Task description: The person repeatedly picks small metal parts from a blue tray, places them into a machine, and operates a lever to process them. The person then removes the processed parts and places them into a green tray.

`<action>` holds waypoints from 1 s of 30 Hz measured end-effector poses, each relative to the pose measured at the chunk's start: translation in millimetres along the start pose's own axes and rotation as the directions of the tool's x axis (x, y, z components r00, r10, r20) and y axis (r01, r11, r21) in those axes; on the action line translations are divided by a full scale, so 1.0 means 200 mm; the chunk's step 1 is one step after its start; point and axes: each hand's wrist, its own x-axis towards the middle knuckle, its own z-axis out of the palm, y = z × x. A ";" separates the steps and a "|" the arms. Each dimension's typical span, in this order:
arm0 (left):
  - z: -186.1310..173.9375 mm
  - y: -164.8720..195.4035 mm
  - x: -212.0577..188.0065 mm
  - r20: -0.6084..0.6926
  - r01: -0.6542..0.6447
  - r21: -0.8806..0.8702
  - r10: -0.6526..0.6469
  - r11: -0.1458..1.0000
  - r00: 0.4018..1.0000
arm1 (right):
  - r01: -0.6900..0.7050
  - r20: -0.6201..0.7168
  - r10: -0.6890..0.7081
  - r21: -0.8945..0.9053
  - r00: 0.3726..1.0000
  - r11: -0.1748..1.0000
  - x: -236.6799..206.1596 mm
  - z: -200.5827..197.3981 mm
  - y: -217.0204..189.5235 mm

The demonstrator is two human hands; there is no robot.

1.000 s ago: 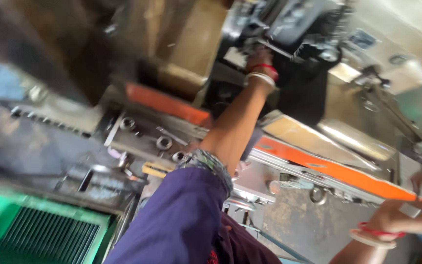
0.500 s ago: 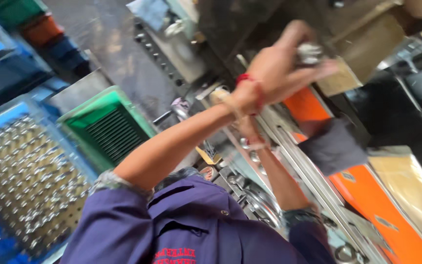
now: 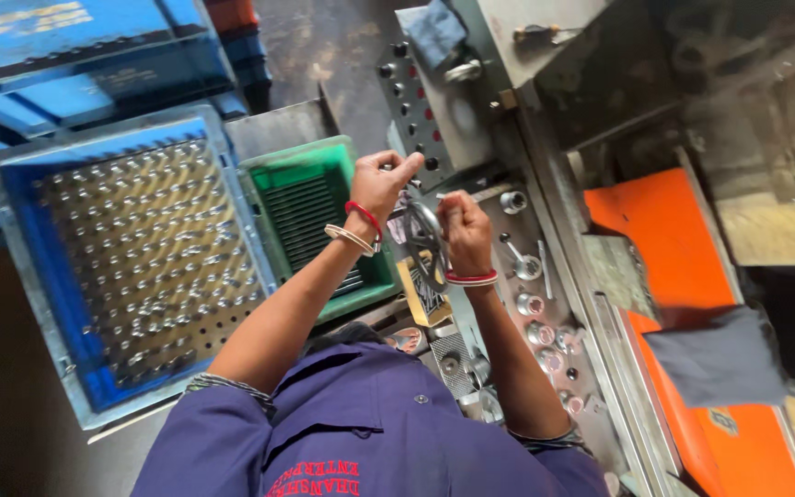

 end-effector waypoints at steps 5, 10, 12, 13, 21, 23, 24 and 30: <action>-0.16 0.13 -0.09 -0.169 -0.033 0.141 0.057 0.989 0.984 | -0.076 0.100 0.048 0.292 0.994 0.954 0.02 0.32 -0.21; -0.32 0.23 -0.15 -0.188 -0.268 0.246 0.317 0.932 0.930 | -0.252 0.145 0.207 0.480 0.968 0.840 -0.02 0.52 -0.24; -0.39 0.24 -0.13 -0.110 -0.247 0.275 0.286 0.929 0.952 | -0.172 0.091 0.149 0.364 0.985 0.915 -0.03 0.59 -0.22; -0.43 0.23 -0.11 -0.046 -0.180 0.273 0.200 0.945 0.979 | -0.118 0.049 0.109 0.252 0.993 0.961 -0.04 0.62 -0.21; -0.77 0.13 0.00 0.262 0.240 0.118 -0.263 0.964 0.928 | 0.702 0.349 -0.625 -0.504 0.698 0.502 0.00 0.65 -0.06; -0.82 0.09 -0.01 0.212 0.173 0.075 -0.186 0.982 0.960 | 0.641 0.267 -0.588 -0.424 0.764 0.640 0.00 0.70 -0.01; -0.84 0.07 -0.03 0.109 0.119 -0.045 -0.113 0.992 0.988 | 0.575 0.234 -0.528 -0.410 0.816 0.708 -0.01 0.75 0.02; -0.95 0.04 -0.11 -0.292 -0.036 -0.456 -0.111 0.889 0.950 | -0.003 0.465 -0.005 0.016 0.885 1.000 -0.04 1.03 0.09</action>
